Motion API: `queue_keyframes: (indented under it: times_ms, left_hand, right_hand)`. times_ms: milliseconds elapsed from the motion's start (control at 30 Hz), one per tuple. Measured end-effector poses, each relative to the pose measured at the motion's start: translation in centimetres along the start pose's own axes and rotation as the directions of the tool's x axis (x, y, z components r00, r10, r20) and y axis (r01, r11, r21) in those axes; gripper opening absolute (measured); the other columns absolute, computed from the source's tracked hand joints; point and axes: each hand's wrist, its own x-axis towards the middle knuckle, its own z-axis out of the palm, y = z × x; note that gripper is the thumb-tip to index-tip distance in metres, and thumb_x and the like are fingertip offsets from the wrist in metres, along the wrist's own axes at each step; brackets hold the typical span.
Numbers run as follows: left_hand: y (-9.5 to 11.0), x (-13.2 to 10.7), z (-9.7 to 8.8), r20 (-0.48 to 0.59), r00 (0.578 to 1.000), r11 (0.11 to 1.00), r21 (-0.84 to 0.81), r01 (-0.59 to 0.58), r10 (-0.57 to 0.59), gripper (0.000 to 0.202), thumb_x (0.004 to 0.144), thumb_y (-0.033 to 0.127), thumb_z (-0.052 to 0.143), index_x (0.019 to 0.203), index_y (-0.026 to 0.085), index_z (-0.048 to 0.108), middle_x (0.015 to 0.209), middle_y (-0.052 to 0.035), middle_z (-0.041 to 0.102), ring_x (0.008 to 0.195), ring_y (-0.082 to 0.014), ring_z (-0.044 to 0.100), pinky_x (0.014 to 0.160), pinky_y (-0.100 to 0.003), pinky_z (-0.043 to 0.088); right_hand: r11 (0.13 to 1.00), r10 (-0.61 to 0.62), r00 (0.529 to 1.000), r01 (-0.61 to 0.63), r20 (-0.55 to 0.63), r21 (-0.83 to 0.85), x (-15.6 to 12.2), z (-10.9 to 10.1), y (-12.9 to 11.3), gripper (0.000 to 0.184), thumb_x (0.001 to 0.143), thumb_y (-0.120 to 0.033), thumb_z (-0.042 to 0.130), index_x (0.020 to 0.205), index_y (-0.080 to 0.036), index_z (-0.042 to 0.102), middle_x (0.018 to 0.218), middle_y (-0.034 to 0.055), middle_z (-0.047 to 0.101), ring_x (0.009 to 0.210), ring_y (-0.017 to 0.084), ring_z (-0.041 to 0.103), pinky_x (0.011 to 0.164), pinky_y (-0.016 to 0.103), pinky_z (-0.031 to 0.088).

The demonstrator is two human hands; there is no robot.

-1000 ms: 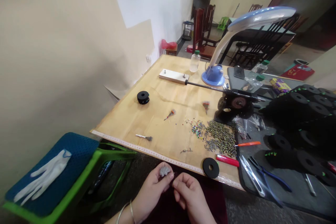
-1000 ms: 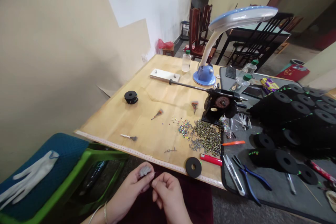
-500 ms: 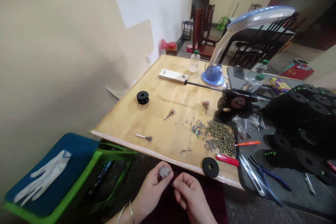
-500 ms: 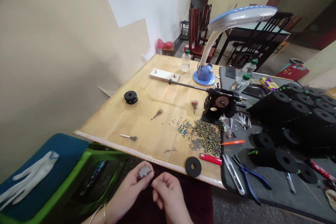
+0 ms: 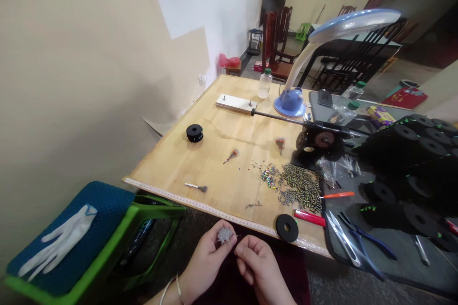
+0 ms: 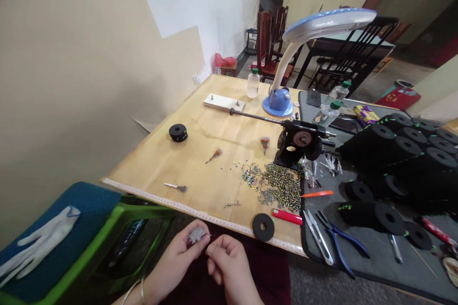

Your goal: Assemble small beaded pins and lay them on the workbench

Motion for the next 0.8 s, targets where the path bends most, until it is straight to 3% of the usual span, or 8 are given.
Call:
queue_keyframes:
  times_ms: [800]
  left_hand:
    - [0.67,-0.32,-0.06,0.034,0.996,0.984,0.151,-0.091,0.087,0.02,0.084,0.035,0.058,0.075,0.017,0.057,0.067,0.0004,0.053,0.066,-0.0156,0.048,0.063,-0.024,0.04]
  right_hand:
    - [1.0,-0.029,0.997,0.03,-0.078,0.008,0.0,-0.08,-0.31,0.041,0.069,-0.051,0.074,0.068,-0.016,0.053,0.042,-0.008,0.05,0.031,0.001,0.023,0.036,0.019,0.008]
